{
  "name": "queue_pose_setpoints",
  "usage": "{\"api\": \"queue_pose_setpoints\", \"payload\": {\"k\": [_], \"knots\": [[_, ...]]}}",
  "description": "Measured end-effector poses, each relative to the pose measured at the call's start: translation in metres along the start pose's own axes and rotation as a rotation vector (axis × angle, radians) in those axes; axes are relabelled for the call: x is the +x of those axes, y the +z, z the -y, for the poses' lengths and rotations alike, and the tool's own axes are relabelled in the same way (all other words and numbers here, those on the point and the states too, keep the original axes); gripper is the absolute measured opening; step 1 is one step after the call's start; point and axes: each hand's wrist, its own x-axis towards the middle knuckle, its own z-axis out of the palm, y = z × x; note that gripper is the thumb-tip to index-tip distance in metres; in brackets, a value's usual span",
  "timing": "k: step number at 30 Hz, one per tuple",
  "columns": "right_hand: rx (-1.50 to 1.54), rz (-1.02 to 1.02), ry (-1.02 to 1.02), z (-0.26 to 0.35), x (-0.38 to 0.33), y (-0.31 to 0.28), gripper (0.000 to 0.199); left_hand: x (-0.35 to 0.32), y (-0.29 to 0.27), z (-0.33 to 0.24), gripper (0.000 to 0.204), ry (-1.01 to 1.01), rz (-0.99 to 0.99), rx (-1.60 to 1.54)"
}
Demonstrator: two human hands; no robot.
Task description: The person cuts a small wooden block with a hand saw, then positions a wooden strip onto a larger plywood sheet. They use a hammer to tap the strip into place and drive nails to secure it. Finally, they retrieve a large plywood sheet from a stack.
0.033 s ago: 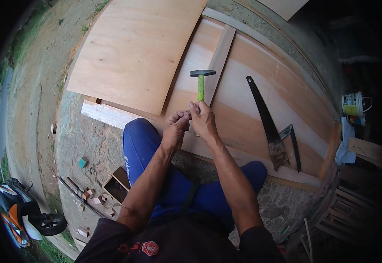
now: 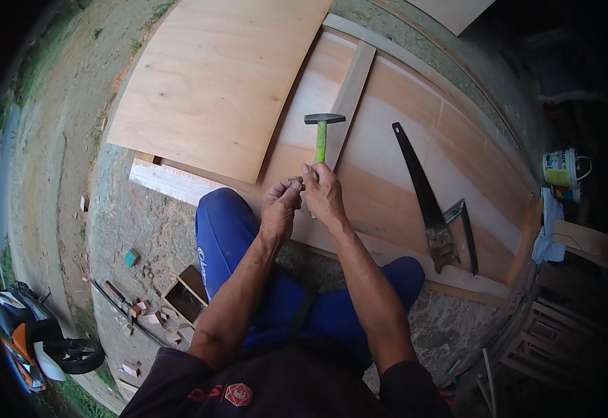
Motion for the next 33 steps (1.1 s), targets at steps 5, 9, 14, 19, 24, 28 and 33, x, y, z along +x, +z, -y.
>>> {"api": "queue_pose_setpoints", "payload": {"k": [5,9,14,19,24,28,33], "knots": [[0.2,-0.015,0.087,0.005,-0.013,0.017,0.033,-0.007,0.001,0.013,0.018,0.042,-0.147,-0.239],[0.175,0.09,0.145,0.019,-0.02,0.015,0.026,0.004,-0.014,0.012,0.02,0.039,-0.044,-0.385],[-0.115,-0.001,-0.215,0.015,-0.028,-0.004,0.025,0.014,-0.013,0.004,0.018,-0.005,-0.037,-0.576],[-0.112,-0.007,-0.209,0.011,-0.043,-0.001,0.021,0.015,-0.003,0.003,0.016,0.028,-0.08,-0.512],[-0.183,-0.045,-0.292,-0.007,-0.042,0.007,0.016,0.014,0.002,0.0,0.017,0.022,-0.081,-0.518],[-0.111,0.028,-0.114,-0.003,-0.036,0.006,0.014,0.012,-0.01,-0.002,0.015,0.06,-0.129,-0.5],[-0.098,0.124,-0.003,-0.006,-0.019,0.002,0.017,0.005,-0.027,0.012,0.016,-0.034,-0.085,-0.218]]}}
